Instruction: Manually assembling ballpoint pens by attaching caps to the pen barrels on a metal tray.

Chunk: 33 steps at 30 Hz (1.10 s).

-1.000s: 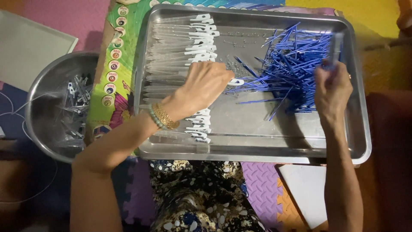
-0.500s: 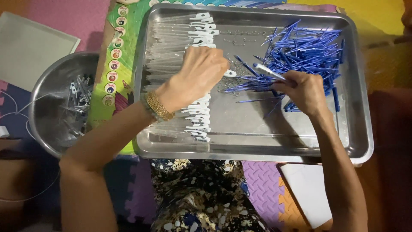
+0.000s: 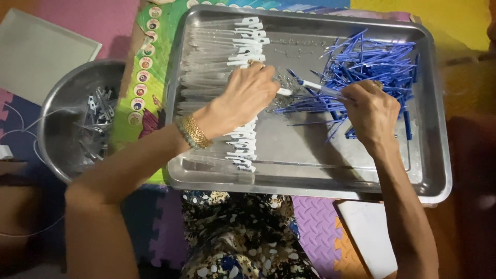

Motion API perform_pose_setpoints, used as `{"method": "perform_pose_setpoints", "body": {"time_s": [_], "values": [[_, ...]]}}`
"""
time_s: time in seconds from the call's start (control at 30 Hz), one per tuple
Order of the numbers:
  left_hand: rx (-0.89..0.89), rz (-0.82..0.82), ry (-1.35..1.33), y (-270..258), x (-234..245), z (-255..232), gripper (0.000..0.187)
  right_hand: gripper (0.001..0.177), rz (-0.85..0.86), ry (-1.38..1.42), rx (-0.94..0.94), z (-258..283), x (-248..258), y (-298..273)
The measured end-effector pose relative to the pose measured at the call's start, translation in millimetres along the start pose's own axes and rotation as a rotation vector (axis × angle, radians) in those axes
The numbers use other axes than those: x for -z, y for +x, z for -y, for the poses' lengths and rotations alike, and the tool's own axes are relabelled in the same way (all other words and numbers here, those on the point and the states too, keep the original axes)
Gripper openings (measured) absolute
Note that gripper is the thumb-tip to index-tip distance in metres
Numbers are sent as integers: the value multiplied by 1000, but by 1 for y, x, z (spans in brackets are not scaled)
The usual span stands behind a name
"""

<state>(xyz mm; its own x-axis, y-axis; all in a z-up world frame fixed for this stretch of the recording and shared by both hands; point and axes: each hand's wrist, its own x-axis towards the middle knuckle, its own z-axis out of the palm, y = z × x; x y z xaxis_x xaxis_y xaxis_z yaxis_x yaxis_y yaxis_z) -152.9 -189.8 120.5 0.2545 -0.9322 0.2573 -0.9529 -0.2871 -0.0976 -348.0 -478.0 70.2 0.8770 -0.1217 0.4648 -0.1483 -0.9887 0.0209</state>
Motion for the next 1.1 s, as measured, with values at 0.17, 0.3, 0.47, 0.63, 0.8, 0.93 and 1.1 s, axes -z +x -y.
{"method": "perform_pose_setpoints", "body": {"time_s": [0.17,0.3,0.47,0.63,0.8,0.93,1.1], "values": [[113,46,-543,4,-22,-10,14,16,80,329,-115,14,4,10],[148,60,-753,15,-39,-18,26,19,73,403,-146,22,12,11],[157,28,-680,32,-66,-23,31,15,190,181,-148,-23,19,2],[153,119,-562,26,-39,-20,30,8,154,117,-173,-75,18,-21],[196,176,-803,-33,12,8,31,23,-39,187,-254,-81,14,-41],[260,102,-752,-102,-3,28,37,29,15,223,-350,-72,16,-45],[165,-201,-630,-140,-41,22,25,29,31,311,-325,-59,12,-43]]}}
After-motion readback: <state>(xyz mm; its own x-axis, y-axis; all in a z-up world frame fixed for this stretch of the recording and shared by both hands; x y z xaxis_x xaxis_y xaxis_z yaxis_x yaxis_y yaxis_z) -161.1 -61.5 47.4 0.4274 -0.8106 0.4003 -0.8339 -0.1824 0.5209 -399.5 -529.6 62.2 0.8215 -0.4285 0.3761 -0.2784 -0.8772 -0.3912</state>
